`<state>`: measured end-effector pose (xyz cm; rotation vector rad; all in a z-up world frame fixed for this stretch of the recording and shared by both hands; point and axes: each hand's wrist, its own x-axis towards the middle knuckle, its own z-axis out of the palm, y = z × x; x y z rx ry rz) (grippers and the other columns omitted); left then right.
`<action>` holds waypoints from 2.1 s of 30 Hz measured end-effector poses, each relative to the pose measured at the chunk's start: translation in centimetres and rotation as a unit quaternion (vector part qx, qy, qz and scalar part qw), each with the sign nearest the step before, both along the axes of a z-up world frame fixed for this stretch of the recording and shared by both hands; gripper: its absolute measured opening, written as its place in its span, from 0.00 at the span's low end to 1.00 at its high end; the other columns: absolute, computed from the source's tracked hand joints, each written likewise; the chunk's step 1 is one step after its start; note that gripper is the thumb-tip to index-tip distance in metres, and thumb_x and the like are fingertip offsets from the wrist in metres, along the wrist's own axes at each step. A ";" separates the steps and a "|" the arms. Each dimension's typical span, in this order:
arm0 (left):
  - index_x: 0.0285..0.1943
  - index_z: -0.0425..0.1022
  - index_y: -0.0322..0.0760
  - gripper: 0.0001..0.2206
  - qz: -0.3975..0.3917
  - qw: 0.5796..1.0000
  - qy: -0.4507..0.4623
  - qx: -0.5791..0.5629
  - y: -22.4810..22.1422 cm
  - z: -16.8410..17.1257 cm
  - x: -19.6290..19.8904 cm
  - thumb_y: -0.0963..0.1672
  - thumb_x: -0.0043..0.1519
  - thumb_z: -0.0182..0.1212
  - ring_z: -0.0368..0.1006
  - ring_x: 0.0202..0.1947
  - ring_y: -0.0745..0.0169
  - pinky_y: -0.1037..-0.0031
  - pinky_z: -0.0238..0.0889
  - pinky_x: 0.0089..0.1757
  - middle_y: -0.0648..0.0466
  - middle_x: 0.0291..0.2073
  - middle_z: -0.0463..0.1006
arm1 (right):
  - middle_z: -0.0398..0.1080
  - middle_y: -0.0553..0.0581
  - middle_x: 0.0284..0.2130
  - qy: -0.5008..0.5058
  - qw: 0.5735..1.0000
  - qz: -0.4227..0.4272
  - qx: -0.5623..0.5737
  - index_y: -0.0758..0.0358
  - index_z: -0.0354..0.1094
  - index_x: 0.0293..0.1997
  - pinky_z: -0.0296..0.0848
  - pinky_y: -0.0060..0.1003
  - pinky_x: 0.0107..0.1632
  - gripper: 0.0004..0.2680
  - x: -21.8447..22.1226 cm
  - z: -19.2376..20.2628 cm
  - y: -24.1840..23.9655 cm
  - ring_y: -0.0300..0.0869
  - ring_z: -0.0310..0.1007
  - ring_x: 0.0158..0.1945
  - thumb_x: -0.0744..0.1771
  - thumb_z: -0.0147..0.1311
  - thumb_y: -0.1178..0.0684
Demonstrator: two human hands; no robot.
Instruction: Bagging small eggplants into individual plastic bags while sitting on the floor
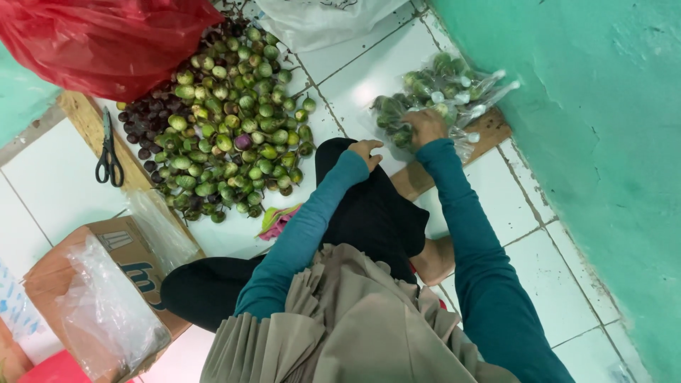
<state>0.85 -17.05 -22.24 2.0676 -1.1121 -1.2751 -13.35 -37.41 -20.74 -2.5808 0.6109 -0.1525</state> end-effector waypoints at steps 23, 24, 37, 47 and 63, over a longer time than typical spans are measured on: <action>0.76 0.63 0.49 0.21 -0.022 0.999 -0.032 0.009 0.6 1.9 -2.0 0.49 0.73 0.45 0.66 0.67 0.41 0.53 0.66 0.61 0.44 0.69 0.68 | 0.68 0.54 0.33 -0.034 0.954 -0.122 -0.273 0.57 0.78 0.39 0.74 0.39 0.36 0.04 -8.2 -7.6 0.5 0.50 0.71 0.41 0.65 0.58 0.56; 0.78 0.61 0.50 0.22 -0.029 0.998 -0.047 0.013 0.4 2.6 -2.3 0.50 0.74 0.42 0.66 0.68 0.43 0.54 0.65 0.61 0.46 0.70 0.67 | 0.67 0.54 0.34 -0.118 0.955 -0.098 -0.254 0.57 0.78 0.38 0.71 0.39 0.40 0.04 -8.4 -8.1 0.3 0.50 0.70 0.40 0.66 0.56 0.57; 0.84 0.38 0.53 0.36 -0.080 0.993 -0.085 0.003 -1.1 -0.9 -3.9 0.46 0.71 0.58 0.45 0.77 0.33 0.46 0.49 0.70 0.40 0.77 0.48 | 0.69 0.57 0.47 -0.350 0.929 -0.076 0.095 0.61 0.79 0.50 0.71 0.51 0.54 0.09 -5.3 1.6 8.5 0.54 0.72 0.49 0.68 0.54 0.64; 0.64 0.66 0.50 0.17 -0.021 0.995 -0.094 0.022 -1.9 -1.6 -3.6 0.55 0.74 0.40 0.72 0.58 0.43 0.55 0.71 0.55 0.46 0.53 0.75 | 0.73 0.59 0.42 -0.340 0.863 -0.166 0.335 0.61 0.72 0.62 0.71 0.49 0.51 0.12 -3.7 5.7 10.2 0.45 0.68 0.42 0.71 0.54 0.60; 0.64 0.63 0.45 0.18 0.032 0.960 -0.270 0.065 -0.1 -0.6 -0.2 0.55 0.72 0.47 0.57 0.71 0.46 0.55 0.47 0.67 0.44 0.65 0.70 | 0.64 0.54 0.36 -0.386 0.625 -0.484 0.475 0.57 0.68 0.50 0.69 0.51 0.43 0.07 -0.9 -8.0 5.0 0.40 0.63 0.38 0.69 0.58 0.62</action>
